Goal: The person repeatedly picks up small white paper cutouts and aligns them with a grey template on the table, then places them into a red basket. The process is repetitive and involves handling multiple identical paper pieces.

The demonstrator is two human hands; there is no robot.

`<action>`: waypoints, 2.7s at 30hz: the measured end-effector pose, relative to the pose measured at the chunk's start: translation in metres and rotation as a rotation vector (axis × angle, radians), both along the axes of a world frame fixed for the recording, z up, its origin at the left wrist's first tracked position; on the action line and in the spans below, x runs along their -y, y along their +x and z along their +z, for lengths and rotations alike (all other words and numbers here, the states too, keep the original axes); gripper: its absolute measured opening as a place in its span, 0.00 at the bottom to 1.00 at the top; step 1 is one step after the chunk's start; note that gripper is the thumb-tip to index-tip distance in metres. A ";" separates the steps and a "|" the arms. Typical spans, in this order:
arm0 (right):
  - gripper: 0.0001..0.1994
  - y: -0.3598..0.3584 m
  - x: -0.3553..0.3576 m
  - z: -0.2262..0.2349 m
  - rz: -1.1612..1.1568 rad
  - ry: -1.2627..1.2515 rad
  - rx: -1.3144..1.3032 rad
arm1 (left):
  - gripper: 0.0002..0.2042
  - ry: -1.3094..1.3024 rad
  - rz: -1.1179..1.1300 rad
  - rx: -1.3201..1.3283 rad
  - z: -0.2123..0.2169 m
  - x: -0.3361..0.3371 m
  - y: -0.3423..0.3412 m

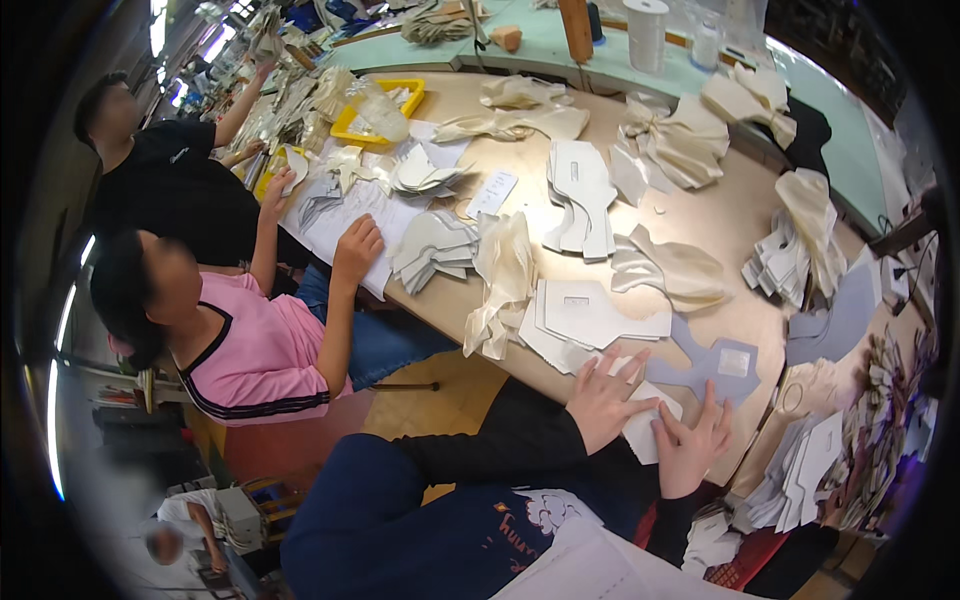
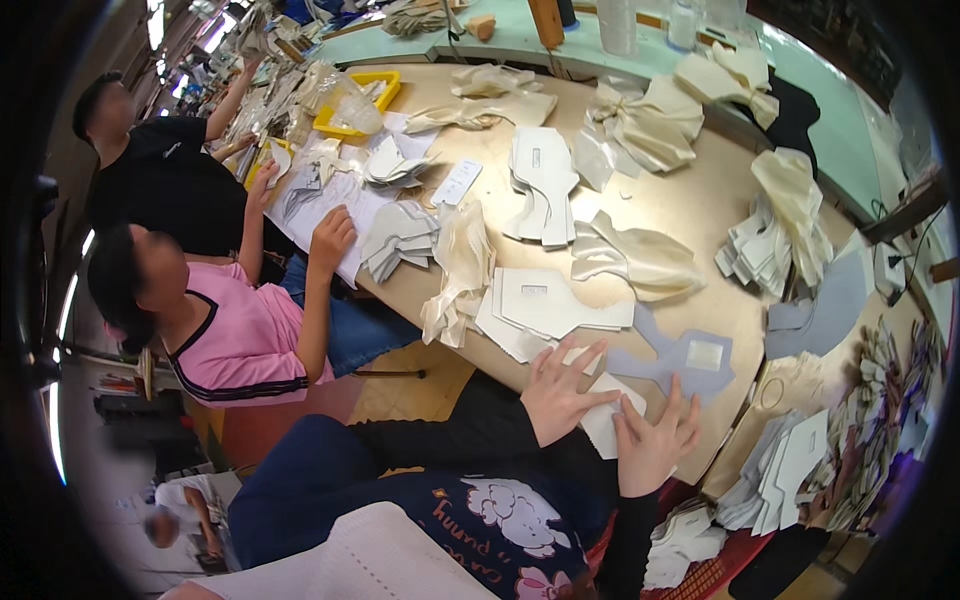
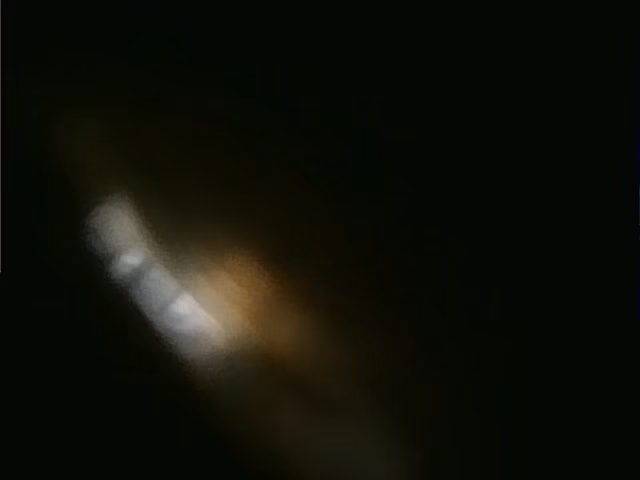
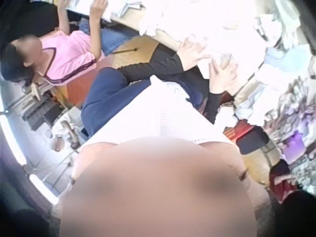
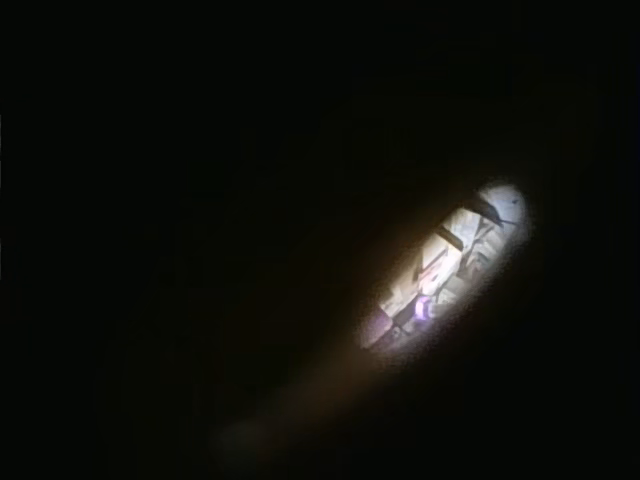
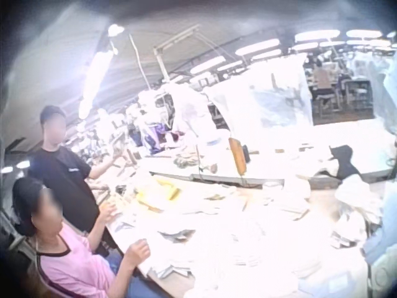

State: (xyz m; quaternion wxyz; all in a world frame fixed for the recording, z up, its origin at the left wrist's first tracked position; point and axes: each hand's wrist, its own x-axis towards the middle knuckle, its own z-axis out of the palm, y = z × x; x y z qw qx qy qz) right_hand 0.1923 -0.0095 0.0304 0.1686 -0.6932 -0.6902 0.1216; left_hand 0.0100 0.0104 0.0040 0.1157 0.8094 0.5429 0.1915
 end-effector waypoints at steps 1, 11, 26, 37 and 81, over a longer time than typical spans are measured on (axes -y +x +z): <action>0.15 0.002 0.002 0.000 -0.015 -0.013 0.016 | 0.15 0.018 0.020 0.062 0.000 -0.002 -0.002; 0.29 -0.020 0.046 -0.010 0.019 -0.079 0.295 | 0.29 -0.041 0.004 -0.141 -0.007 0.025 0.009; 0.28 -0.042 0.045 -0.012 0.143 0.011 0.227 | 0.25 -0.230 -0.167 -0.143 -0.011 0.027 0.026; 0.32 -0.005 0.036 0.008 0.165 -0.051 -0.193 | 0.30 -0.330 -0.029 0.583 0.021 0.005 -0.063; 0.04 -0.027 0.017 0.078 -0.239 0.126 -0.938 | 0.10 -0.239 -0.121 0.725 0.087 0.020 0.007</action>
